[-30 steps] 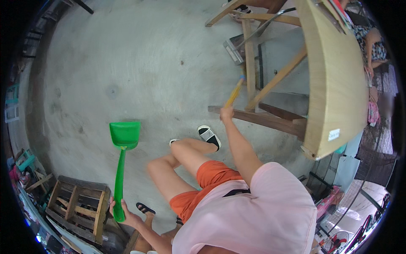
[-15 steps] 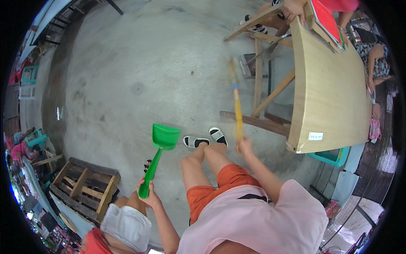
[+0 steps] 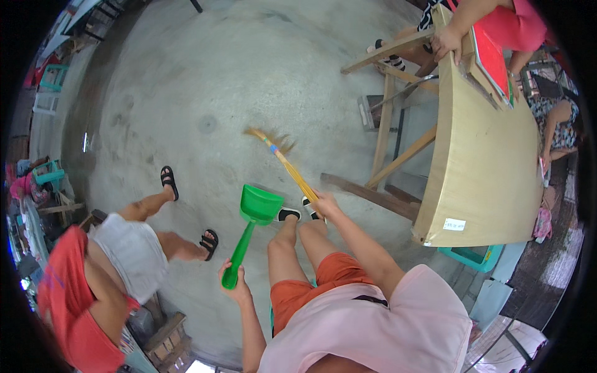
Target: The person sweeps the concrete floor with a broom and collects debris into a dustpan. They move a plastic stool to access areas under a table, then sweep around furniture and other people. The person gathers the swept debris into a plastic bag and places it into the dustpan.
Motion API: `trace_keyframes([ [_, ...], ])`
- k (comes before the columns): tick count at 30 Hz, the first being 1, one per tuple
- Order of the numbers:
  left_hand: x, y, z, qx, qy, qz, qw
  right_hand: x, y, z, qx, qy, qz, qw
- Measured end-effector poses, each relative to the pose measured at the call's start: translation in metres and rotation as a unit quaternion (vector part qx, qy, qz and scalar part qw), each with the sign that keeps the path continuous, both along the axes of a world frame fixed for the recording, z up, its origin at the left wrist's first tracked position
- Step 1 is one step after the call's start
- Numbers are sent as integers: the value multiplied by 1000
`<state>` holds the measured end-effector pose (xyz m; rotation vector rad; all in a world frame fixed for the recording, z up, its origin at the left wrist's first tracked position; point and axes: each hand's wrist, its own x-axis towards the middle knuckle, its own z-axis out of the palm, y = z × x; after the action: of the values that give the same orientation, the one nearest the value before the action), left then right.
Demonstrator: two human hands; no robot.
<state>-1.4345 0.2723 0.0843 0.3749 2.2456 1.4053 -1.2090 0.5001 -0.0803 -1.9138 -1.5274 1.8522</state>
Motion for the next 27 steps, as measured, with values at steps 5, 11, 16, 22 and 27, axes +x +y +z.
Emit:
trace_keyframes([
  [5,9,-5,27,-7,-13,39,999,61,-29,134,-138,-38,-206,968],
  [11,32,-35,25,-4,33,93,995,84,54,-10,-144,14,-431,890],
  [16,53,-63,38,-26,59,159,985,-27,-24,-35,-230,79,-310,919],
  [22,57,-101,56,-28,35,150,988,5,-103,57,-210,139,-165,954],
  [27,65,-168,40,-46,39,142,988,90,-96,112,-120,-15,-170,978],
])
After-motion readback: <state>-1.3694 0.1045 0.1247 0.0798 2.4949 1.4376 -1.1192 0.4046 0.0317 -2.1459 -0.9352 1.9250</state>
